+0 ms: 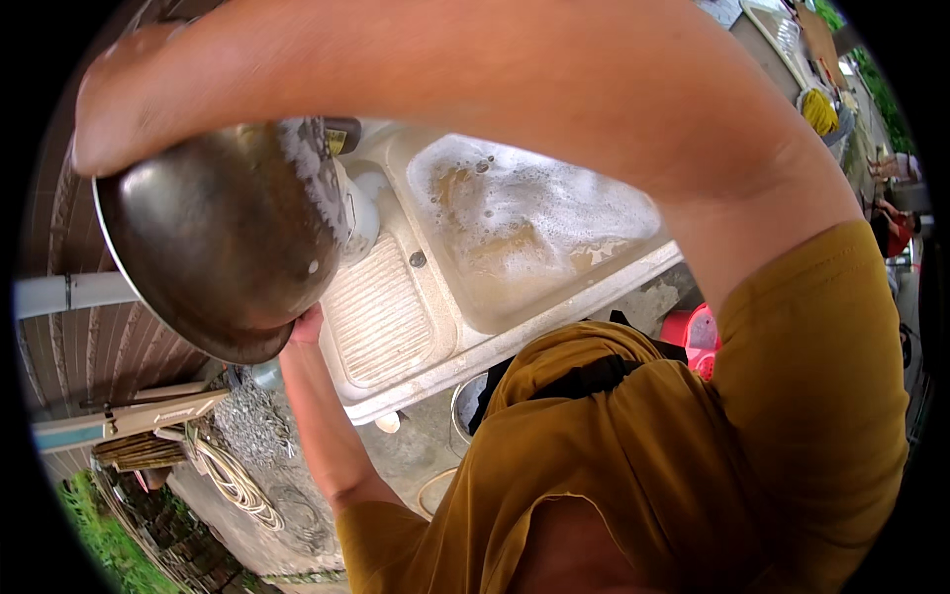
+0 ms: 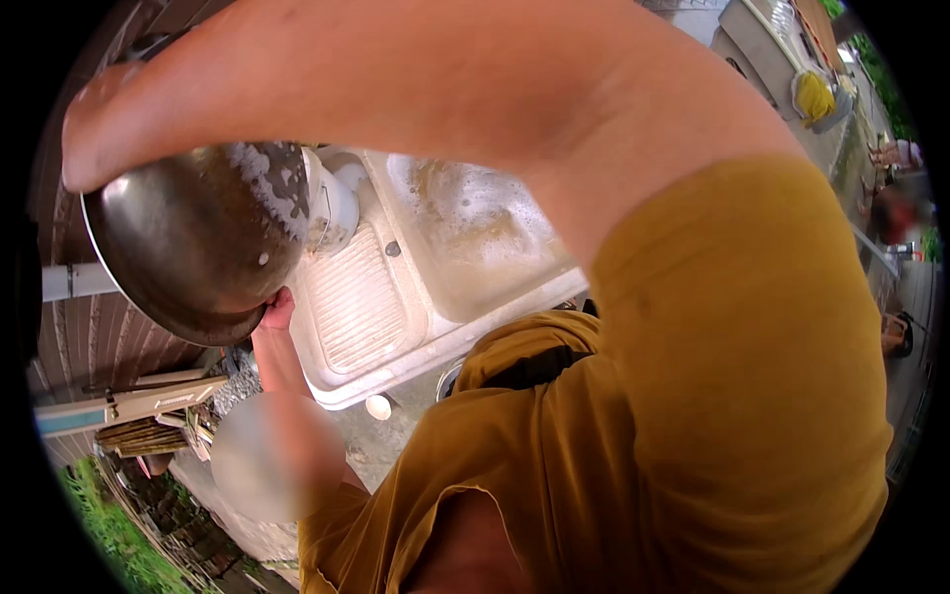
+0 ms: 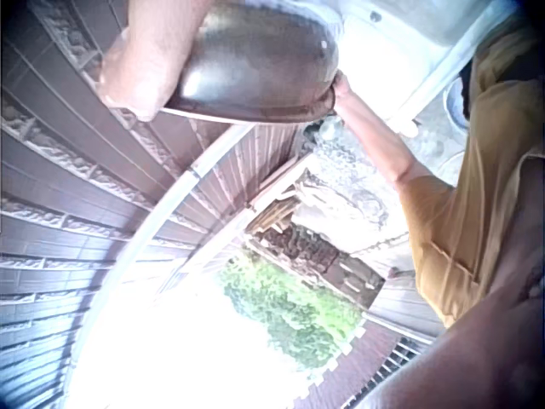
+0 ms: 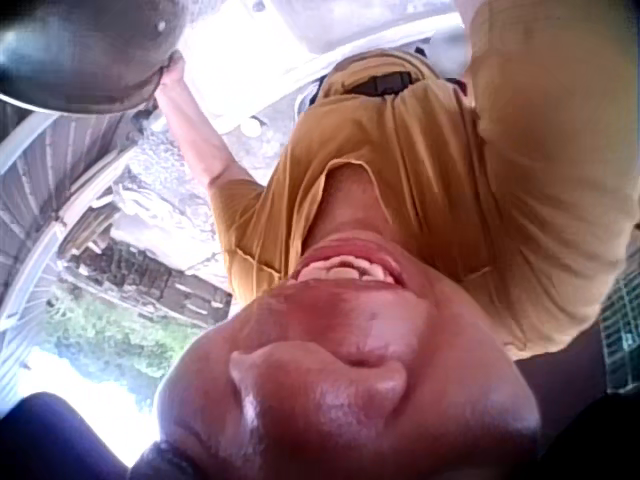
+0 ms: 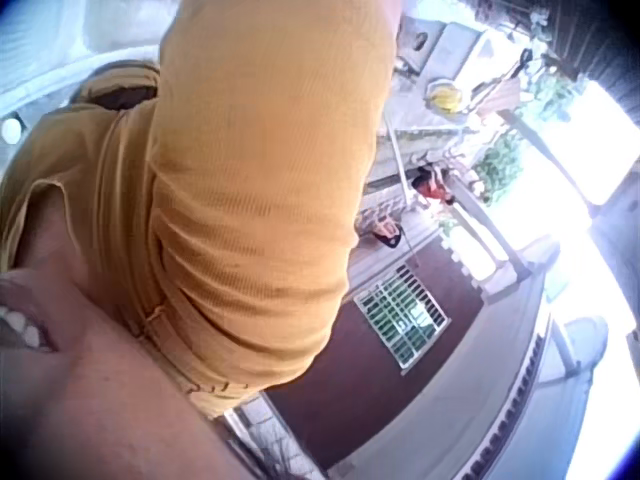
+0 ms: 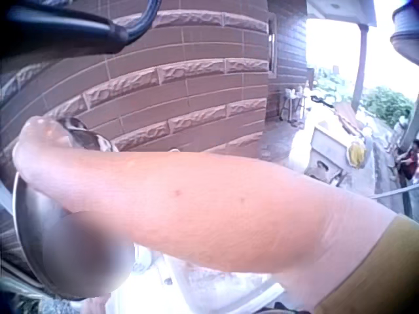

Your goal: The person scrubs the exterior of a white bucket with a brush, carries it to an outdoor sink to wash a large metal bowl with soapy water, and then pours water from a bucket into the ground near a stone wall.

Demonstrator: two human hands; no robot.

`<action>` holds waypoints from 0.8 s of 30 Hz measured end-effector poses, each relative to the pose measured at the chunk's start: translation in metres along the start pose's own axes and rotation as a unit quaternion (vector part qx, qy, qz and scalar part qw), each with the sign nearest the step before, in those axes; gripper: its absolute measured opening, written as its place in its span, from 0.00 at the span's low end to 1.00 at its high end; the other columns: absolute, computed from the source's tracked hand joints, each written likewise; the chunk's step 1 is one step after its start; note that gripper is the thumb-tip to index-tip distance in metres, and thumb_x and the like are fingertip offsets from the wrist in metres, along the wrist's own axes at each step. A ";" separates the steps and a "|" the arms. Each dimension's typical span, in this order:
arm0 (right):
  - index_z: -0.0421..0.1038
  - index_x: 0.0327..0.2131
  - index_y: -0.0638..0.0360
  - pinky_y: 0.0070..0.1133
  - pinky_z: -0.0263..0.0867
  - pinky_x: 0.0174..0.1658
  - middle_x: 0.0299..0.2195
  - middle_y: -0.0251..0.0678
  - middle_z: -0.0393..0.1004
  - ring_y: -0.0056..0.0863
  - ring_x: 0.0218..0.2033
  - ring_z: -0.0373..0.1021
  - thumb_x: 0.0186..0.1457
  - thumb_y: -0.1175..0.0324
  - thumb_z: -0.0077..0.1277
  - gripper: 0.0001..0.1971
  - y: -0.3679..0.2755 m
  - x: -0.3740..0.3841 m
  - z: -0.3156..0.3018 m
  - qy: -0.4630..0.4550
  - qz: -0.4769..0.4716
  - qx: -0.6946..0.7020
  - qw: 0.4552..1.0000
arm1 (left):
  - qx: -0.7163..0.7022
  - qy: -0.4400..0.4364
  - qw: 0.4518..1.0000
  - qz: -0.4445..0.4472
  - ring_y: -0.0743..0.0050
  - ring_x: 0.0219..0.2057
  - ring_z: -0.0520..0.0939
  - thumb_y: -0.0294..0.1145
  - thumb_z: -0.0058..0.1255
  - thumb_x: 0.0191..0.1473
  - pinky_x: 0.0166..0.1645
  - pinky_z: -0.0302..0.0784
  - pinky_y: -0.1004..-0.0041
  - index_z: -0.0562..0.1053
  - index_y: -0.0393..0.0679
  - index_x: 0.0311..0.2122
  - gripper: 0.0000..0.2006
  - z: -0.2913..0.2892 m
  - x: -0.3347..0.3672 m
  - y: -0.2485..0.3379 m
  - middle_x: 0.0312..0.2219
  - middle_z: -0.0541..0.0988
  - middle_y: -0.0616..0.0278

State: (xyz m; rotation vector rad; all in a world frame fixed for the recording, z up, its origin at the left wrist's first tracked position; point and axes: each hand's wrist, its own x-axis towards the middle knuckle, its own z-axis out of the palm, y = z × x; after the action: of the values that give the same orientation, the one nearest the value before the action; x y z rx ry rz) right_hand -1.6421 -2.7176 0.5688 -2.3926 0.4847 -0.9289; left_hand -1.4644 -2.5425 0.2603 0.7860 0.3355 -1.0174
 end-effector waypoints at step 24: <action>0.67 0.15 0.62 0.30 0.64 0.29 0.15 0.44 0.68 0.40 0.23 0.68 0.32 0.60 0.50 0.13 0.084 -0.146 -0.065 0.195 0.101 0.145 0.965 | 0.397 -0.046 0.912 0.096 0.68 0.26 0.73 0.30 0.39 0.47 0.33 0.69 0.72 0.67 0.36 0.32 0.10 0.022 0.009 -0.072 0.29 0.71 0.57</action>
State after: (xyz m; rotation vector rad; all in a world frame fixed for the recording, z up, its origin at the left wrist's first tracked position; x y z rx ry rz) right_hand -1.8009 -2.7344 0.4854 -1.8637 0.6730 -1.2850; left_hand -1.5236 -2.5849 0.2396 1.4634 -0.2680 -0.9943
